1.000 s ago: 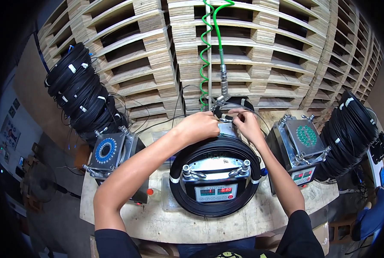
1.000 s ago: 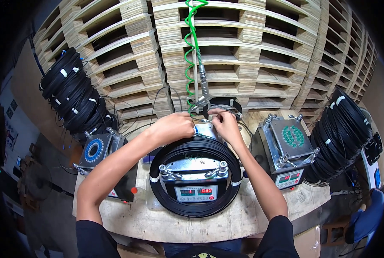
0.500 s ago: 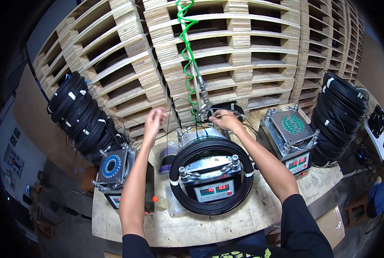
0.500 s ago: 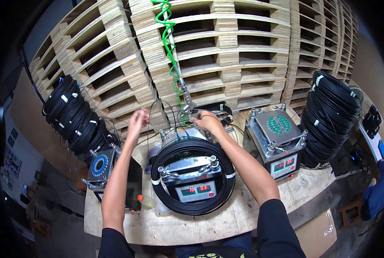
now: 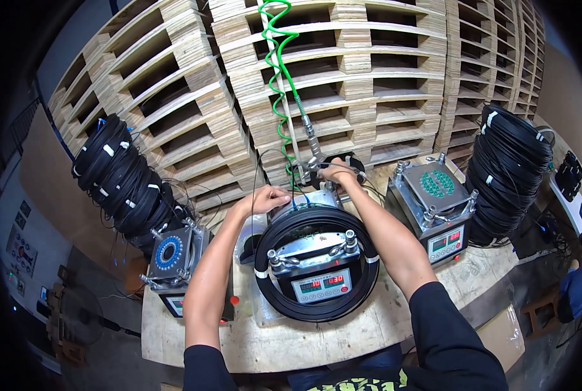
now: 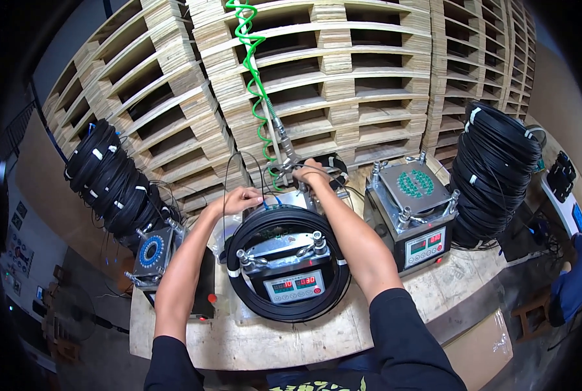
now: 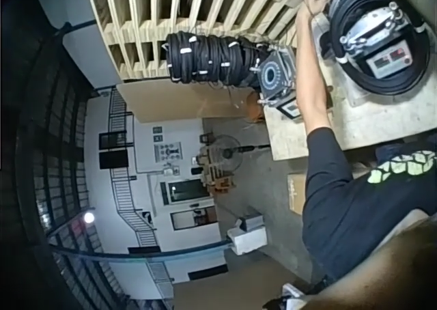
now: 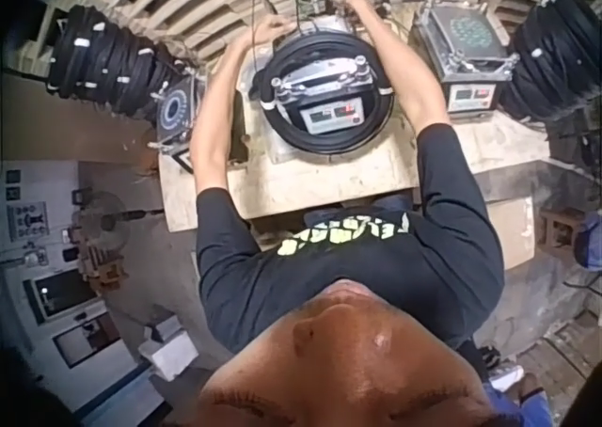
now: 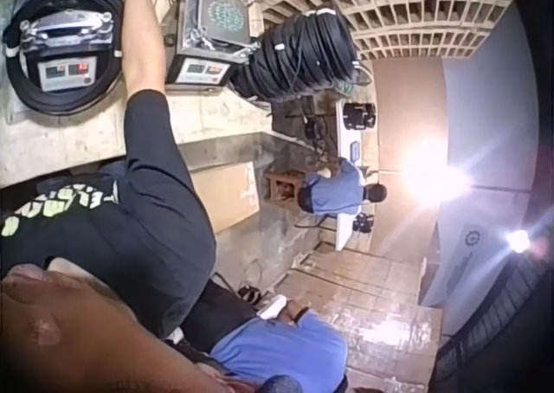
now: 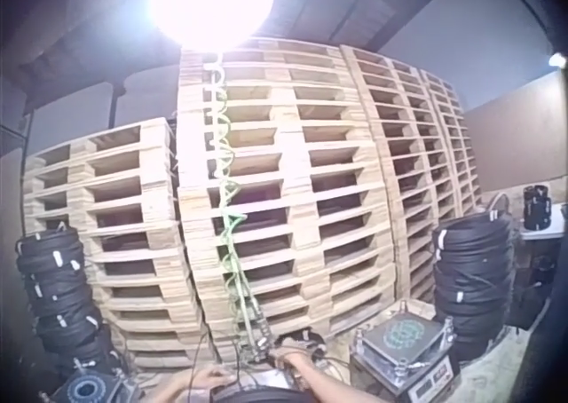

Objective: Operating a specialized machine to splice or process black industrial cables.

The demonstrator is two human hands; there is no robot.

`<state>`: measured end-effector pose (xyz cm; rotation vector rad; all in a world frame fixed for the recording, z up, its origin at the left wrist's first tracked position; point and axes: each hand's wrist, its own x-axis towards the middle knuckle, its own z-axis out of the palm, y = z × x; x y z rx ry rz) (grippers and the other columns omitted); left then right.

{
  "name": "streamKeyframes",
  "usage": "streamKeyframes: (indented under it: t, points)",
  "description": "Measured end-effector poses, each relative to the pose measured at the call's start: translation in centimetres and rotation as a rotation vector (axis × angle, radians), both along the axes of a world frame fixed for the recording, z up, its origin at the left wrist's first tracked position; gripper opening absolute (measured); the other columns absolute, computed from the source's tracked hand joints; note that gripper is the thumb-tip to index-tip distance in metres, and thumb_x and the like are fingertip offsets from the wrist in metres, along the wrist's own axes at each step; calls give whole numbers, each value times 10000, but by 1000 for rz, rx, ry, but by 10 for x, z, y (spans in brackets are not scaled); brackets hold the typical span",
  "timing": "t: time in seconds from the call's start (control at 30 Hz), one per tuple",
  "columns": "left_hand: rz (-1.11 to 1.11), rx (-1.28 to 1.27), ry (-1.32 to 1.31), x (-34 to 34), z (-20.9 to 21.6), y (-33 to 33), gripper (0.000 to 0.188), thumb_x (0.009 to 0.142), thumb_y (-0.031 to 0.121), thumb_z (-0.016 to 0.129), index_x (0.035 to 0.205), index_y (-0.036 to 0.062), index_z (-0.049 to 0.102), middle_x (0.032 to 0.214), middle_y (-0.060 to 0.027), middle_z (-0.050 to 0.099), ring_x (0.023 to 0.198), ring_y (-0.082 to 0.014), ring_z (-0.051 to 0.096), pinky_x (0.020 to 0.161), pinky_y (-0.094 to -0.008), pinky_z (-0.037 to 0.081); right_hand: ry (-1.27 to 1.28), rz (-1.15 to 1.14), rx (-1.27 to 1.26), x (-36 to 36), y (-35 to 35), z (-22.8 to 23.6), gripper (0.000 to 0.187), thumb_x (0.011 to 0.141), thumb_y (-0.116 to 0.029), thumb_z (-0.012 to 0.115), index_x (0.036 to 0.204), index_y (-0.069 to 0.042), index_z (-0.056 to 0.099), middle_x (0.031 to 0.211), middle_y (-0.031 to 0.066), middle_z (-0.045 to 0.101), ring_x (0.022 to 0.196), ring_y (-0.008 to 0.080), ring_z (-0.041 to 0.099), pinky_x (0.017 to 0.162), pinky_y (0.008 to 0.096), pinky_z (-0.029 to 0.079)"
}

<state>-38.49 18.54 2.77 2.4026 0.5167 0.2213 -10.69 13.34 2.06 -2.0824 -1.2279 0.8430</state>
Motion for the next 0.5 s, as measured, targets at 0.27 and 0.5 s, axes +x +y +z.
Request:
streamKeyframes:
  t: [0.27, 0.5]
  points:
    - [14, -28, -25, 5, -12, 6, 316, 940, 218, 628, 1149, -1, 717, 1240, -143, 630, 1047, -221, 619, 887, -330, 505, 153, -268, 240, 7, -9, -27, 413, 862, -335, 667, 790, 72, 655, 722, 166, 686, 536, 261, 677, 497, 376, 566]
    - [48, -19, -49, -6, -13, 4, 331, 901, 162, 607, 1171, -2, 708, 1234, -162, 656, 1100, -258, 635, 971, -344, 493, 853, -265, 340, 8, -33, -38, 201, 947, -217, 597, 1096, -86, 560, 838, 60, 638, 543, 134, 562, 449, 298, 491]
